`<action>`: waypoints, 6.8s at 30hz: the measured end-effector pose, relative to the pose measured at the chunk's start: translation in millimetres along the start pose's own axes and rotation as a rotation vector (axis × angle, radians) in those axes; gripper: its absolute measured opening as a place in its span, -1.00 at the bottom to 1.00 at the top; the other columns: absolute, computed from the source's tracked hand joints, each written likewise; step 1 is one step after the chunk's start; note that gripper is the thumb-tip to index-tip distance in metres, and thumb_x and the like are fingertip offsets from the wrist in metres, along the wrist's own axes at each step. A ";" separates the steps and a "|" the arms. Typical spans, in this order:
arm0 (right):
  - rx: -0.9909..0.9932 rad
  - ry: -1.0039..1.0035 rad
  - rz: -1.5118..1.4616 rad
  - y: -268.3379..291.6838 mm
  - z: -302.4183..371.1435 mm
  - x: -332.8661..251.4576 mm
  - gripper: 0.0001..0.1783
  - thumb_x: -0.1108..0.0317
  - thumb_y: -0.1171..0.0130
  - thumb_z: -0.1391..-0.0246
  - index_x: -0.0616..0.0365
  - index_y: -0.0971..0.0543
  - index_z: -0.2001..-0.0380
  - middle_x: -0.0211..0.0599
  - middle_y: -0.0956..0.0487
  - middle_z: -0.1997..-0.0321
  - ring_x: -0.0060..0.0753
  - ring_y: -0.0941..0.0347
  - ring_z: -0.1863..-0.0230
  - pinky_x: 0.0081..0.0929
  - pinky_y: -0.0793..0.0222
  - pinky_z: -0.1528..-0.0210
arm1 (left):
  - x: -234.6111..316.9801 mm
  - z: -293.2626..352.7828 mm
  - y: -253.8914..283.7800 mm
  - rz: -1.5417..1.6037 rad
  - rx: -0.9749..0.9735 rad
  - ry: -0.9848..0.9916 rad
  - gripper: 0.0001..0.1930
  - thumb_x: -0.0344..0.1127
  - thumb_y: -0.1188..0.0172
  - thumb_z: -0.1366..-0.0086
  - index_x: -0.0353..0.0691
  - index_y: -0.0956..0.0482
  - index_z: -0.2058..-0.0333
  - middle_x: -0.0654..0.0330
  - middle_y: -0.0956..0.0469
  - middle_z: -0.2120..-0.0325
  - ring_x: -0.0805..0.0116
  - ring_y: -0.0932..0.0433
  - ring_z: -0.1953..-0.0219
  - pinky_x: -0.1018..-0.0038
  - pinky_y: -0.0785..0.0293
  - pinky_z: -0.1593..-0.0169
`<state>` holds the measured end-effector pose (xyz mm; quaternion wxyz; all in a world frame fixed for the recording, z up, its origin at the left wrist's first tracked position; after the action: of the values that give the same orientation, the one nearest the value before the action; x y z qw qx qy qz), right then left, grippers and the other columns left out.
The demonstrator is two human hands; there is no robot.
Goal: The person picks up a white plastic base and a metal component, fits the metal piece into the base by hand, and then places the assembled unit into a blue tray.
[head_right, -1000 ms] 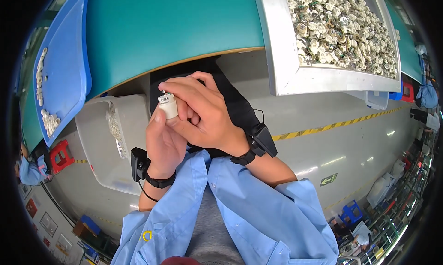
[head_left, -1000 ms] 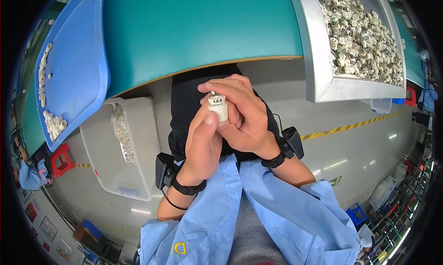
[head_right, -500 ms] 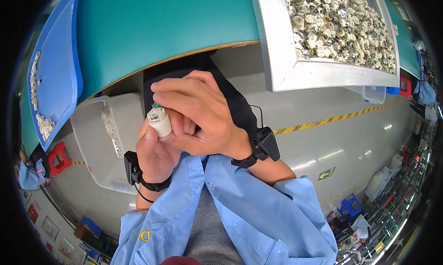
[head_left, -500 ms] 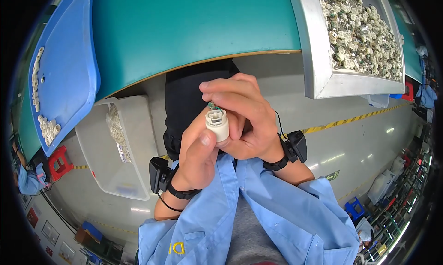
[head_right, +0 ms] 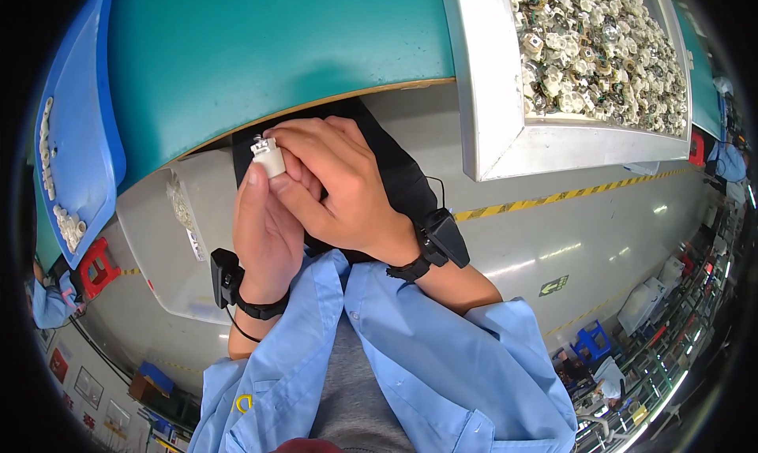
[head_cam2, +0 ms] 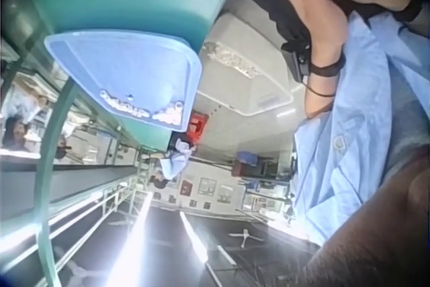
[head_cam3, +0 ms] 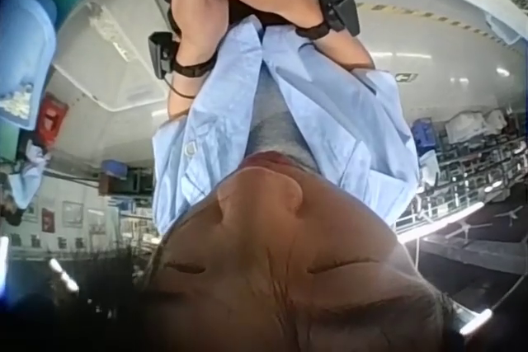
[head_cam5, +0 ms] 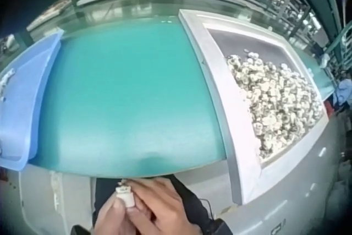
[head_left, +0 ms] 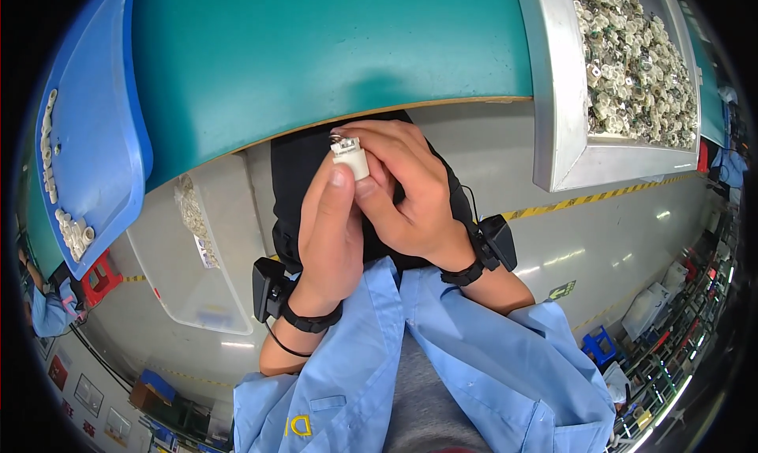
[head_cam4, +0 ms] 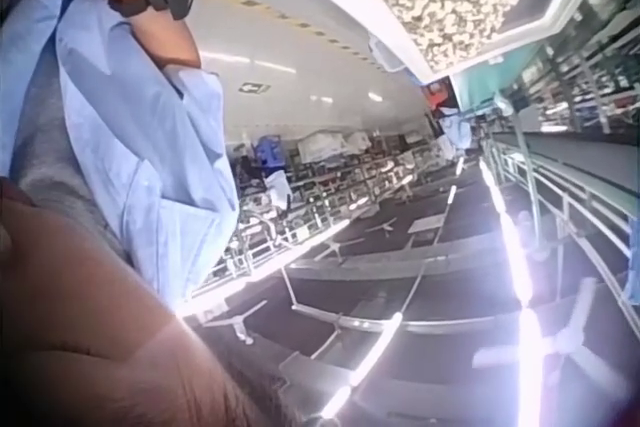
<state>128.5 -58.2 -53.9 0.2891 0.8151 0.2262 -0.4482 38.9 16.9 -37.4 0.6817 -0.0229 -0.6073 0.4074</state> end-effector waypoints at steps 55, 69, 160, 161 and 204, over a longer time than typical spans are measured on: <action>0.077 0.292 0.607 170.5 -37.7 -82.9 -0.56 0.34 -0.44 0.11 0.14 -0.64 0.09 -0.15 -0.64 0.04 -0.08 -0.57 0.16 -0.23 -0.44 0.03 | 207.7 -74.6 -45.2 -1.223 -0.083 -0.669 -0.85 -0.39 -0.27 -0.29 -0.32 -0.52 0.24 0.30 -0.40 0.41 0.52 -0.31 0.34 0.58 -0.28 0.25; 0.075 -0.102 0.982 261.5 -92.0 -35.2 -0.81 0.51 -0.25 -0.05 0.22 -0.59 0.22 -0.18 -0.53 0.12 -0.02 -0.42 0.06 -0.16 -0.29 -0.06 | 226.9 -409.9 -27.5 -1.635 0.075 -0.565 -0.57 -0.07 -0.35 -0.18 -0.27 -0.60 0.11 0.09 -0.64 0.35 0.14 -0.65 0.23 0.30 -0.54 0.09; -0.545 0.023 0.026 53.2 -28.1 -80.7 -0.78 0.38 -0.31 0.08 0.28 -0.65 0.34 -0.09 -0.55 0.31 -0.15 -0.42 0.35 -0.18 -0.38 0.26 | 20.9 31.5 14.5 -0.217 -0.537 -0.278 -0.80 -0.30 -0.16 -0.44 -0.34 -0.45 0.25 0.11 -0.49 0.51 0.22 -0.47 0.53 0.35 -0.34 0.43; -0.581 0.005 -0.016 52.0 -26.3 -79.8 -0.77 0.36 -0.31 0.07 0.29 -0.65 0.34 -0.09 -0.53 0.29 -0.14 -0.41 0.35 -0.21 -0.36 0.27 | 19.7 32.8 16.0 -0.173 -0.559 -0.237 -0.78 -0.27 -0.17 -0.45 -0.34 -0.46 0.26 0.12 -0.49 0.53 0.25 -0.47 0.54 0.35 -0.34 0.43; -0.355 0.009 -0.363 15.2 -13.0 -77.4 -0.84 0.47 -0.24 0.07 0.25 -0.58 0.36 -0.15 -0.58 0.37 -0.34 -0.46 0.43 -0.29 -0.34 0.25 | 300.3 21.4 222.8 -1.537 0.689 -0.701 -0.82 -0.39 -0.18 -0.33 -0.35 -0.63 0.16 0.05 -0.68 0.26 0.25 -0.65 0.23 0.35 -0.52 0.13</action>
<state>107.5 -69.0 22.5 0.3416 0.6995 0.4453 -0.4423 -117.7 330.8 94.0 0.5110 0.7180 -0.4723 -0.0163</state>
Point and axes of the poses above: each hand's wrist, its own z-axis away from the middle knuckle, its own y-axis out of the back of the hand, x = y × z, the point moved 3 cm from there along -z, towards the middle knuckle
